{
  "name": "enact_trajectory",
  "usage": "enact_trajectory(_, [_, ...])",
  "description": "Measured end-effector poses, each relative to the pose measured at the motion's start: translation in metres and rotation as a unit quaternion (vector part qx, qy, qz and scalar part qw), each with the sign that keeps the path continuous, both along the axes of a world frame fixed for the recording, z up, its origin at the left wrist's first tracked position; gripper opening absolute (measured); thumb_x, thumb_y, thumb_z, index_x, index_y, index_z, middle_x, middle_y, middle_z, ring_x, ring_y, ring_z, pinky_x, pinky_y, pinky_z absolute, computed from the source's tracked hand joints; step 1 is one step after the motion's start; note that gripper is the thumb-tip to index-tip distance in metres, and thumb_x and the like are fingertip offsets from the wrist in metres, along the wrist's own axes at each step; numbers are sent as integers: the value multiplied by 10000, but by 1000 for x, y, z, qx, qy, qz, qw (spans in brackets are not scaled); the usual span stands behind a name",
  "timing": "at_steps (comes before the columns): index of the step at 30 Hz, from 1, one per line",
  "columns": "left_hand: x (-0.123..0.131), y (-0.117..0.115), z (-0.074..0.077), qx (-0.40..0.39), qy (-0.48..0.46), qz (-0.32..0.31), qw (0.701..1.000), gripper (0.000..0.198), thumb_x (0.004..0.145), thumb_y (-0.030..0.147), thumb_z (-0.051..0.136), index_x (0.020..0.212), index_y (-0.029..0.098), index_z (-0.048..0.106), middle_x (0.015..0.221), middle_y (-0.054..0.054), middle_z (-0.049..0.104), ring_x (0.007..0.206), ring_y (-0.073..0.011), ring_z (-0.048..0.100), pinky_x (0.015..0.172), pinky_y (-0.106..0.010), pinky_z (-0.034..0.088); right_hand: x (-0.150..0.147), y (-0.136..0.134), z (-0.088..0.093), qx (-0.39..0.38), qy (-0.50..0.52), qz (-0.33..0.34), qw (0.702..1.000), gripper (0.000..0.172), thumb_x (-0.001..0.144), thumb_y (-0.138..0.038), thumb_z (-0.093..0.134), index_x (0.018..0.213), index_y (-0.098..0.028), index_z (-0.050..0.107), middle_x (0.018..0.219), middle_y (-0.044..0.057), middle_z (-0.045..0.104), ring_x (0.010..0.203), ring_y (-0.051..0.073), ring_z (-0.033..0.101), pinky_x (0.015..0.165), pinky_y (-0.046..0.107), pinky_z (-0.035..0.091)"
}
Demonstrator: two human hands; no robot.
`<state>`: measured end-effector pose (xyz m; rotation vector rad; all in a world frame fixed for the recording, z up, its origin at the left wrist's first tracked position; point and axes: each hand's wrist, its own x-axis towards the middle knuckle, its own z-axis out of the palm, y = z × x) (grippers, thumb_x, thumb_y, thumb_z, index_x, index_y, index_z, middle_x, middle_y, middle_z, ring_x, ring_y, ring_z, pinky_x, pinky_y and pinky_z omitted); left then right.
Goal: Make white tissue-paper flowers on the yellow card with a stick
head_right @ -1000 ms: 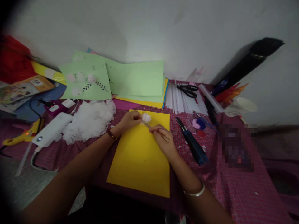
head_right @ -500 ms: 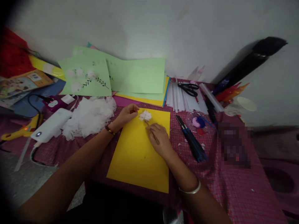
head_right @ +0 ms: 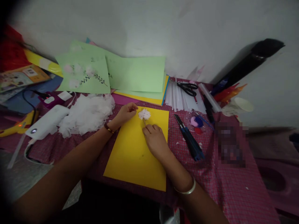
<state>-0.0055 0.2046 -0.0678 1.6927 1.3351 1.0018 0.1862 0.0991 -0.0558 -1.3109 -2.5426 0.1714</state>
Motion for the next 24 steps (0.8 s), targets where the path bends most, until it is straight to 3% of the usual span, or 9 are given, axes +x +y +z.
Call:
enact_trajectory(5, [3, -2, -2, -25, -33, 0, 999, 179, 655, 62, 497, 803, 140, 562, 661, 40, 524, 611, -83, 467, 593, -205, 351, 10, -7, -2, -3, 110, 17, 994, 262, 906, -117, 446, 1122, -145, 591, 1047, 125, 609, 986, 248, 527, 867, 421, 460])
enact_trajectory(9, [1, -1, 7, -102, -136, 10, 985, 160, 636, 75, 567, 782, 141, 578, 654, 36, 530, 574, -67, 449, 539, -185, 324, 16, -12, -2, -24, 265, 10, 964, 244, 907, -105, 433, 1078, -187, 587, 1008, 90, 600, 963, 203, 567, 840, 374, 483])
enact_trajectory(12, [-19, 6, 36, -190, -252, 19, 949, 107, 730, 203, 583, 821, 148, 579, 666, 7, 550, 590, -79, 510, 521, -184, 361, 16, -13, 1, -61, 377, 8, 924, 209, 919, -127, 438, 1006, -216, 605, 915, 51, 599, 869, 170, 588, 754, 328, 486])
enact_trajectory(14, [-41, 9, 62, -176, -310, 33, 934, 156, 835, 284, 496, 867, 154, 577, 729, -24, 587, 665, -95, 570, 551, -192, 411, 16, -12, 2, -96, 423, 3, 901, 185, 922, -155, 459, 970, -223, 625, 870, 36, 598, 820, 158, 590, 710, 306, 478])
enact_trajectory(16, [-63, 4, 86, -127, -318, 39, 939, 216, 899, 296, 406, 894, 166, 578, 788, -36, 606, 712, -97, 590, 581, -204, 436, 15, -10, 2, -130, 441, -6, 888, 168, 922, -188, 481, 946, -227, 642, 863, 33, 602, 798, 152, 591, 700, 299, 474])
enact_trajectory(18, [-80, -9, 102, -100, -255, 17, 962, 209, 906, 289, 402, 877, 176, 576, 790, -31, 605, 696, -99, 585, 588, -222, 439, 16, -10, 0, -156, 446, -16, 881, 160, 922, -225, 493, 936, -232, 652, 879, 37, 612, 803, 155, 595, 710, 304, 474])
enact_trajectory(20, [-90, -31, 105, -105, -131, -25, 986, 138, 863, 269, 477, 832, 174, 571, 740, -21, 593, 642, -99, 558, 575, -234, 427, 16, -9, -3, -172, 448, -26, 877, 156, 920, -265, 504, 929, -238, 657, 899, 42, 621, 821, 165, 602, 724, 315, 477])
enact_trajectory(22, [-96, -58, 98, -103, 29, -69, 992, 65, 805, 220, 546, 790, 165, 577, 688, -11, 582, 605, -98, 525, 569, -237, 410, 15, -9, -3, -176, 448, -34, 876, 157, 914, -302, 514, 916, -244, 660, 908, 47, 632, 842, 178, 609, 743, 331, 483])
enact_trajectory(24, [-99, -86, 86, -59, 198, -97, 974, 42, 780, 170, 559, 788, 163, 599, 716, -19, 600, 653, -115, 531, 611, -251, 414, 15, -9, -2, -174, 441, -35, 880, 163, 907, -331, 522, 900, -251, 664, 907, 51, 643, 863, 192, 615, 768, 349, 489])
